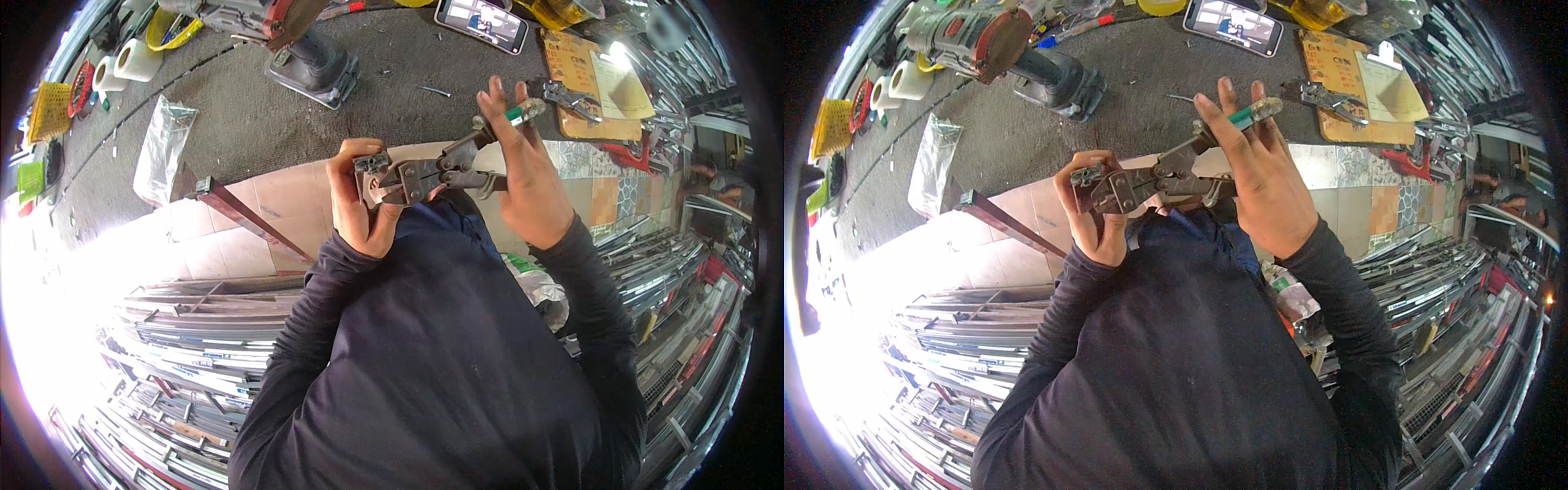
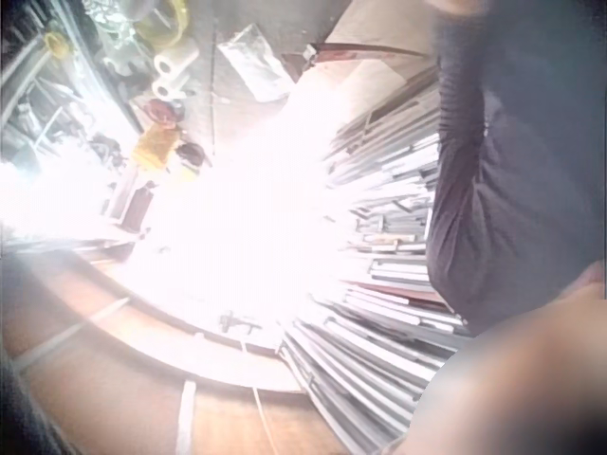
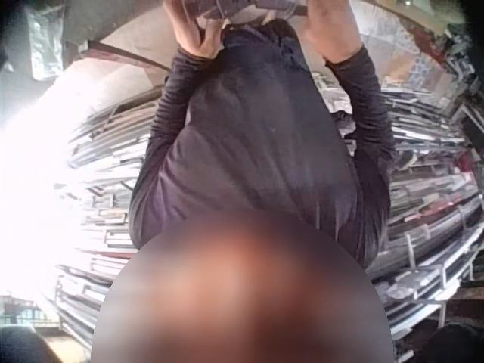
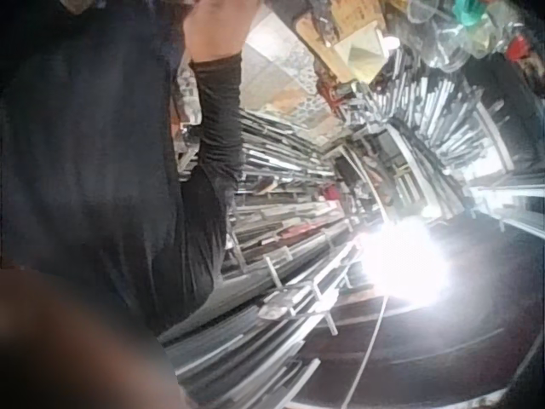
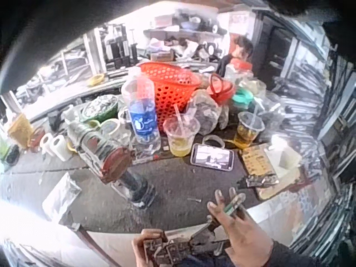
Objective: The person uses a cordless drill and pliers to trim and deburr the ends of red metal profiles. They repeatedly clamp, cut, and inspect the profile ends, then place the finished pieces on the workbench.
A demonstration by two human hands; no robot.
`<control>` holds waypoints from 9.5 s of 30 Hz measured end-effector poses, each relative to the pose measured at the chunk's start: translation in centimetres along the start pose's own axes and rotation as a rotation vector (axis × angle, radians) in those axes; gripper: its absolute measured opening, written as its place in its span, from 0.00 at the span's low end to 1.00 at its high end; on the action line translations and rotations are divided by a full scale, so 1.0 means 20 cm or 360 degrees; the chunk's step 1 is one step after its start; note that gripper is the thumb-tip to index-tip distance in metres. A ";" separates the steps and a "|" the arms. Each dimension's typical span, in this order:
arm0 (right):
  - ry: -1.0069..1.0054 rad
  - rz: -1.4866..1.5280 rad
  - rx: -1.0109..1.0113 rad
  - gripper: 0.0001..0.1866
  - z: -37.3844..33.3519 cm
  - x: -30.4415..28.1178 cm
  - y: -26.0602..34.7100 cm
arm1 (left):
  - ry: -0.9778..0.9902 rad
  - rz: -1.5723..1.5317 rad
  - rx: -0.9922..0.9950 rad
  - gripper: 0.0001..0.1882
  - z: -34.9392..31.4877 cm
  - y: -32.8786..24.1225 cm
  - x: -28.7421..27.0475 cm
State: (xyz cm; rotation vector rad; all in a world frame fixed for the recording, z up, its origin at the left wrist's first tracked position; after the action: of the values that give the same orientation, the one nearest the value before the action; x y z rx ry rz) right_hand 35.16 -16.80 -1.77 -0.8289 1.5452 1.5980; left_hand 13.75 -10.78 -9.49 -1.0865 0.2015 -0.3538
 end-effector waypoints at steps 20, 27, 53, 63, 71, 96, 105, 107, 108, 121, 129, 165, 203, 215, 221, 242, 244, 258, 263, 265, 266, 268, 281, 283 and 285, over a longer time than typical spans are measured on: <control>0.0176 -0.0478 0.0267 0.44 0.03 -0.22 0.14 | 0.0209 0.0183 0.0075 0.35 0.09 -0.23 0.02; -0.0272 -0.1042 -0.0038 0.30 0.07 -0.47 0.27 | 0.0311 0.0315 -0.0094 0.35 0.19 -0.34 0.09; -0.0087 -0.0927 -0.0328 0.15 0.18 -0.60 0.26 | 0.0139 0.0390 -0.0198 0.29 0.26 -0.37 0.04; 0.1231 0.1599 0.1061 0.23 -0.08 -0.21 0.07 | 0.0180 -0.0007 -0.0366 0.30 0.25 -0.30 0.01; 0.0808 0.0837 0.0810 0.19 -0.04 -0.19 0.01 | 0.0311 0.0110 -0.0307 0.29 0.22 -0.31 0.05; 0.0330 0.0549 -0.0024 0.19 0.01 -0.20 0.24 | 0.0546 0.0177 -0.0024 0.29 0.00 -0.23 0.20; 0.1159 0.0359 0.0793 0.22 -0.30 -0.06 0.03 | 0.0312 0.0353 0.0167 0.31 -0.10 -0.12 0.08; 0.1302 0.0318 0.0771 0.21 -0.32 -0.10 0.08 | 0.0322 0.0307 0.0234 0.30 -0.11 -0.13 0.10; 0.1455 0.0461 0.1222 0.19 -0.40 -0.12 0.04 | 0.0319 0.0251 0.0280 0.29 -0.11 -0.14 0.11; 0.1933 -0.0159 0.1066 0.42 -0.57 -0.34 -0.11 | 0.0461 0.0009 0.0151 0.21 -0.20 -0.08 0.56; 0.2017 0.0029 0.1064 0.45 -0.81 -0.34 -0.43 | 0.0599 0.0143 0.0106 0.27 -0.33 -0.10 0.89; 0.2110 -0.0231 0.0848 0.36 -1.76 -0.57 -1.91 | 0.0666 0.0729 -0.0152 0.23 -1.13 0.24 2.44; 0.2069 -0.0298 0.0762 0.37 -1.86 -0.45 -2.11 | 0.0999 0.0816 -0.0205 0.22 -1.24 0.46 2.62; 0.1794 0.0256 0.0760 0.30 -1.93 -0.34 -2.24 | 0.0969 0.0779 -0.0178 0.24 -1.17 0.46 2.60; 0.1690 0.0188 0.0856 0.30 -1.91 -0.38 -2.15 | 0.0879 0.0798 -0.0161 0.28 -1.15 0.47 2.59; 0.1639 -0.0462 0.0807 0.26 -1.71 -0.46 -2.15 | 0.1059 0.0876 -0.0311 0.32 -1.15 0.61 2.69; 0.1589 -0.0454 0.0714 0.25 -1.70 -0.45 -2.13 | 0.1055 0.0901 -0.0255 0.30 -1.16 0.60 2.68; 0.1723 -0.0404 0.0617 0.26 -1.79 -0.39 -2.38 | 0.0531 0.0854 -0.0472 0.49 -1.29 0.64 2.57; 0.1710 -0.0444 0.0458 0.21 -1.84 -0.34 -2.50 | -0.1757 -0.0904 -0.1900 0.38 -1.98 1.21 2.52; 0.1665 -0.0451 0.0390 0.20 -1.87 -0.31 -2.51 | -0.1790 -0.1435 -0.2035 0.36 -2.08 1.35 2.72; 0.1713 -0.0500 0.0377 0.19 -1.90 -0.28 -2.52 | -0.1699 -0.1628 -0.1904 0.35 -2.04 1.44 2.82; 0.1730 -0.0472 0.0422 0.19 -1.95 -0.23 -2.55 | -0.1739 -0.1773 -0.1916 0.32 -2.05 1.54 2.88; 0.1898 -0.0438 0.0503 0.21 -2.01 0.01 -2.77 | -0.1683 -0.1229 -0.2245 0.19 -2.38 2.09 3.10; 0.1950 -0.0495 0.0501 0.22 -2.01 -0.02 -2.81 | -0.1719 -0.1321 -0.2336 0.18 -2.40 2.16 3.14; 0.1983 -0.0538 0.0447 0.22 -2.00 -0.03 -2.84 | -0.1880 -0.1279 -0.2531 0.18 -2.46 2.16 3.17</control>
State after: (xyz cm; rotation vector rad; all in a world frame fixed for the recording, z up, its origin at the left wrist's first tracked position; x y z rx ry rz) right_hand 82.29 -57.33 -32.72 -1.9741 2.1576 0.5002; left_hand 63.94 -57.34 -69.50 -2.7408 -1.2706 -0.1375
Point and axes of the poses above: each hand's wrist, its own z-axis towards the middle knuckle, its own x-axis out of the palm, y = z × x, the point moved 9 cm from there along z, towards the middle knuckle, and after that the axes turned 7 degrees about x, right-handed, at the moved point
